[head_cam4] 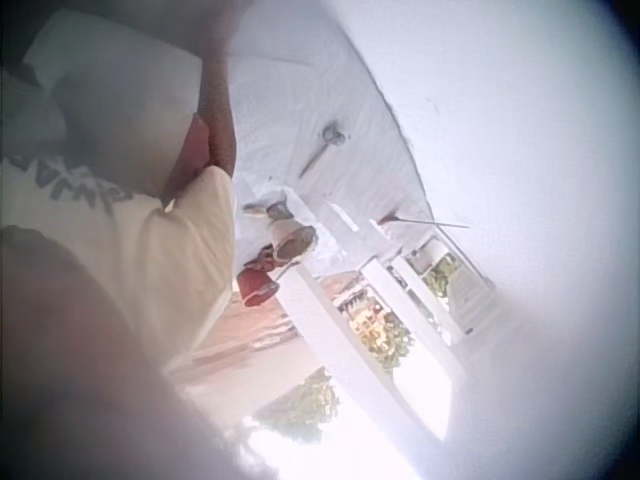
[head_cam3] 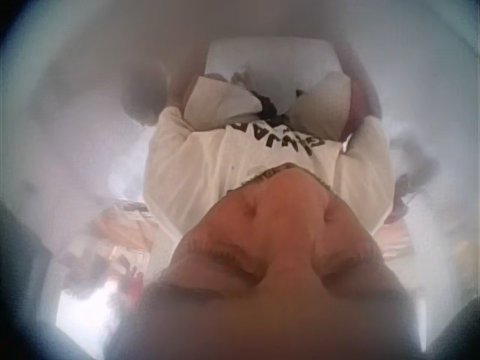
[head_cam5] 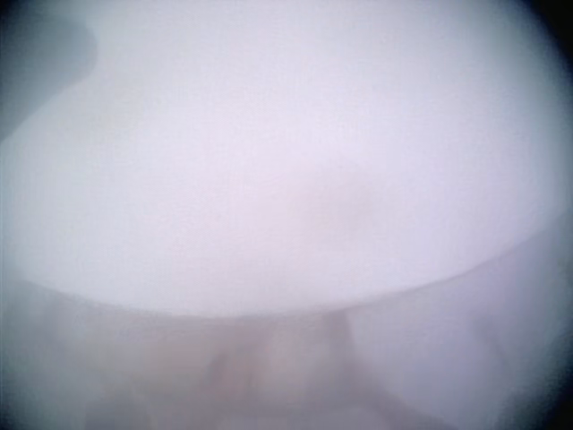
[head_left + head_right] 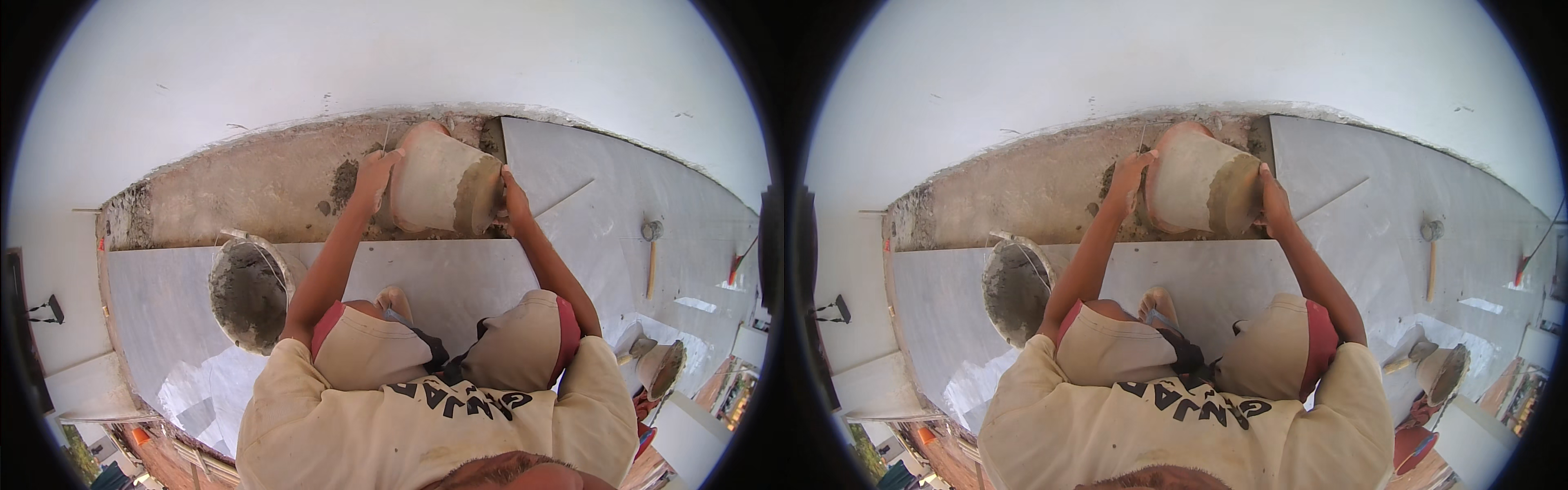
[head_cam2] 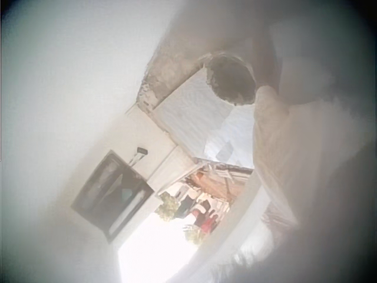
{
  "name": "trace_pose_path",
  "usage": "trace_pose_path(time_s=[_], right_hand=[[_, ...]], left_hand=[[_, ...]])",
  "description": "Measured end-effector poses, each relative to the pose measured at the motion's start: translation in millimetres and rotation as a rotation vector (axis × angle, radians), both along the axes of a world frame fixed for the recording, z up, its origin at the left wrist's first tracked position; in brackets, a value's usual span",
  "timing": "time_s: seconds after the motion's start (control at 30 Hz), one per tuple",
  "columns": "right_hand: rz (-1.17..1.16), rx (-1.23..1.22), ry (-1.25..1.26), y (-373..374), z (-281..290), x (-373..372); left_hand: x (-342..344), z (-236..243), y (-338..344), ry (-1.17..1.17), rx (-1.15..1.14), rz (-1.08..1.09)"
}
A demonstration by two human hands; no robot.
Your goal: The person uses a rubber mallet to tap a floor tile into place, then lifts it to adjust the position. They scoop cement from a bucket using a trowel and spread it on the floor to prepare for the next tile.
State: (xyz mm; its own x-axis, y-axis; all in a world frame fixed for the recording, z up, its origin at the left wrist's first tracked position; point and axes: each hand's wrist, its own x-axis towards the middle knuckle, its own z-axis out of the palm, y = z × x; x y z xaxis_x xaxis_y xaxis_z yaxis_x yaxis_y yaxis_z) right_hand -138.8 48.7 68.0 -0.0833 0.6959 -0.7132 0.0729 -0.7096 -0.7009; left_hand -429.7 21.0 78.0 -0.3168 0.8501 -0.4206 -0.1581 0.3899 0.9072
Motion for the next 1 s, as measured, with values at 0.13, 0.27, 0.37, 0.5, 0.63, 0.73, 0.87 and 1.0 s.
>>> trace_pose_path(time_s=[0.13, 0.27, 0.37, 0.5, 0.63, 0.73, 0.87, 1.0], right_hand=[[0.093, 0.103, -0.104, 9, 33, -17], [0.206, 0.219, -0.167, 22, 56, -24], [0.263, 0.286, -0.19, 32, 55, -27], [0.326, 0.45, -0.31, 37, 85, -37], [0.421, 0.663, -0.369, 46, 133, -62], [0.517, 0.789, -0.421, 53, 174, -93], [0.556, 0.98, -0.415, 55, 213, -149], [0.667, 1.149, -0.423, 45, 237, -209]], left_hand=[[-19, -21, -1, -0.133, -0.027, 0.103], [-24, -23, -7, -0.354, 0.037, 0.149], [-26, -8, -17, -0.464, 0.088, 0.143], [-30, -3, -25, -0.522, 0.145, 0.224], [-38, 28, -38, -0.571, 0.197, 0.406], [-57, 51, -53, -0.596, 0.317, 0.491], [-75, 83, -69, -0.573, 0.431, 0.651], [-97, 81, -84, -0.616, 0.524, 0.832]])
